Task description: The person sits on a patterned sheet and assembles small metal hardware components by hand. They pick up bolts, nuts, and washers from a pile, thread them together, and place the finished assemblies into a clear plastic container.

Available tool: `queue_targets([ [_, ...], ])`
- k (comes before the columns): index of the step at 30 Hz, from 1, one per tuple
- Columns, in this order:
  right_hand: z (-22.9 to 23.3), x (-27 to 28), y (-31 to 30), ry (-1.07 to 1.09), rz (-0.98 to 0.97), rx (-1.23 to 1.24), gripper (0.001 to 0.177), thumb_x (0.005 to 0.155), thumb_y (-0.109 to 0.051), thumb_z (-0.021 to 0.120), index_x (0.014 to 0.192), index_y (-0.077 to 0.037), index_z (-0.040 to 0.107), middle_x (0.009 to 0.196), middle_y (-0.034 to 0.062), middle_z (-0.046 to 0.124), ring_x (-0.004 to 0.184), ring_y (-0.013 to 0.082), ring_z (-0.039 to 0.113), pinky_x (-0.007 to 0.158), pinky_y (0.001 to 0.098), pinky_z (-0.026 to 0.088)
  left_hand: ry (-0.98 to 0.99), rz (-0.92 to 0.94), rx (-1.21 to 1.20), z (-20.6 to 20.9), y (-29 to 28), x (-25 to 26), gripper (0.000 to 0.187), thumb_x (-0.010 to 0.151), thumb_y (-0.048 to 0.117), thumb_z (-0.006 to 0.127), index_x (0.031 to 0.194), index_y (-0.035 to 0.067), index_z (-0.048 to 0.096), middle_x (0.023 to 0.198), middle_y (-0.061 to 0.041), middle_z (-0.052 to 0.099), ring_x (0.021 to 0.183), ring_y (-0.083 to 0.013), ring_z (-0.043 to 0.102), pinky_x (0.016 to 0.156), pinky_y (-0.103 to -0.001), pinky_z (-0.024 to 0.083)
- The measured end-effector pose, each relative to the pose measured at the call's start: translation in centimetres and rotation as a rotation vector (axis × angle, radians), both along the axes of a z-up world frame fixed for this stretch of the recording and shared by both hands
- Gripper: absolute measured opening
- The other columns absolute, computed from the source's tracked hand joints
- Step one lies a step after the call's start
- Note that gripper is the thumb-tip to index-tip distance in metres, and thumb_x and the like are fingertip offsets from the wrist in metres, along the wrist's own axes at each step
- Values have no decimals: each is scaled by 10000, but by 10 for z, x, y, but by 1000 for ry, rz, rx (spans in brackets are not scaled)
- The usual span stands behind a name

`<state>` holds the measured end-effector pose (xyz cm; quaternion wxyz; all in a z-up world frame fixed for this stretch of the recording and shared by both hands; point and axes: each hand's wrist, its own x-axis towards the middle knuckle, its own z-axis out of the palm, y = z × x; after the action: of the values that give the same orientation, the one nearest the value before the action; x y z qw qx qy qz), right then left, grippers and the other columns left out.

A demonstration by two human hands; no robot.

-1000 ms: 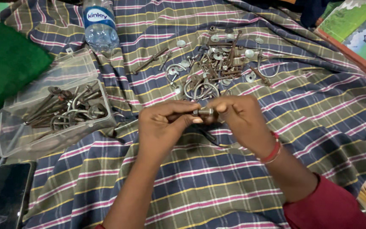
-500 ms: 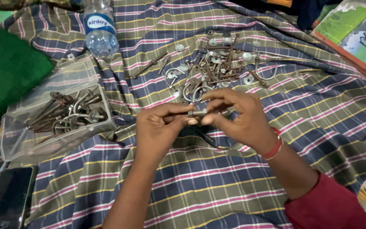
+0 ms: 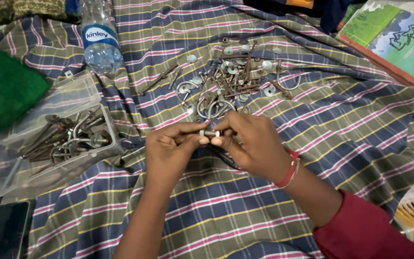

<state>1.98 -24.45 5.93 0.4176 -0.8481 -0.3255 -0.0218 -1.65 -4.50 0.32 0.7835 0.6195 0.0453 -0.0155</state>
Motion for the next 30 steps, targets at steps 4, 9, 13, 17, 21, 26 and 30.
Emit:
queue_targets([
  [4, 2, 0, 2, -117, -17, -83, 197, 944, -241, 719, 957, -62, 638, 773, 94, 700, 721, 275, 717, 620, 398, 525, 22, 4, 70, 0, 0, -1, 244, 855, -117, 726, 1094, -86, 763, 905, -129, 792, 797, -135, 741, 748, -232, 588],
  [9, 1, -1, 4, -277, -14, -133, 186, 944, -222, 708, 937, -55, 626, 767, 117, 670, 696, 336, 666, 626, 443, 505, 7, -13, -76, -7, -5, 1, 219, 896, -92, 698, 1111, -95, 739, 929, -139, 782, 808, -147, 755, 768, -254, 633],
  [13, -4, 1, 4, -345, 6, -139, 148, 992, -183, 651, 956, -47, 604, 797, 125, 664, 719, 334, 666, 651, 451, 511, -11, 14, -57, -6, -8, -2, 213, 909, -64, 686, 1116, -95, 723, 978, -127, 786, 836, -143, 762, 790, -253, 642],
  [17, -7, 0, 7, -295, -9, -120, 147, 1018, -181, 624, 950, -51, 615, 784, 123, 667, 705, 330, 668, 628, 445, 511, -66, 68, 144, 2, -11, -4, 198, 914, -49, 711, 1104, -97, 746, 947, -118, 791, 824, -136, 753, 762, -245, 622],
  [21, -11, -2, 7, -115, -43, -100, 216, 1061, -219, 594, 931, -49, 627, 750, 96, 676, 673, 288, 671, 601, 415, 496, -141, 91, 312, 6, -12, -6, 194, 930, -28, 724, 1115, -51, 774, 940, -92, 801, 809, -120, 750, 730, -241, 615],
  [26, -20, 7, 1, 541, 40, 343, 405, 1116, -347, 452, 1025, -10, 657, 833, 18, 659, 733, 103, 643, 675, 270, 544, -247, 57, 200, 18, -13, -6, 264, 936, -23, 732, 1199, -2, 726, 991, -84, 779, 857, -121, 771, 773, -248, 634],
  [30, -27, 12, -5, 883, 128, 506, 495, 1106, -418, 446, 1032, 17, 671, 862, 42, 652, 731, 113, 585, 686, 267, 504, -423, 108, 503, 36, -12, -11, 339, 885, -44, 764, 1214, 26, 719, 945, -92, 756, 832, -142, 776, 737, -253, 620],
])
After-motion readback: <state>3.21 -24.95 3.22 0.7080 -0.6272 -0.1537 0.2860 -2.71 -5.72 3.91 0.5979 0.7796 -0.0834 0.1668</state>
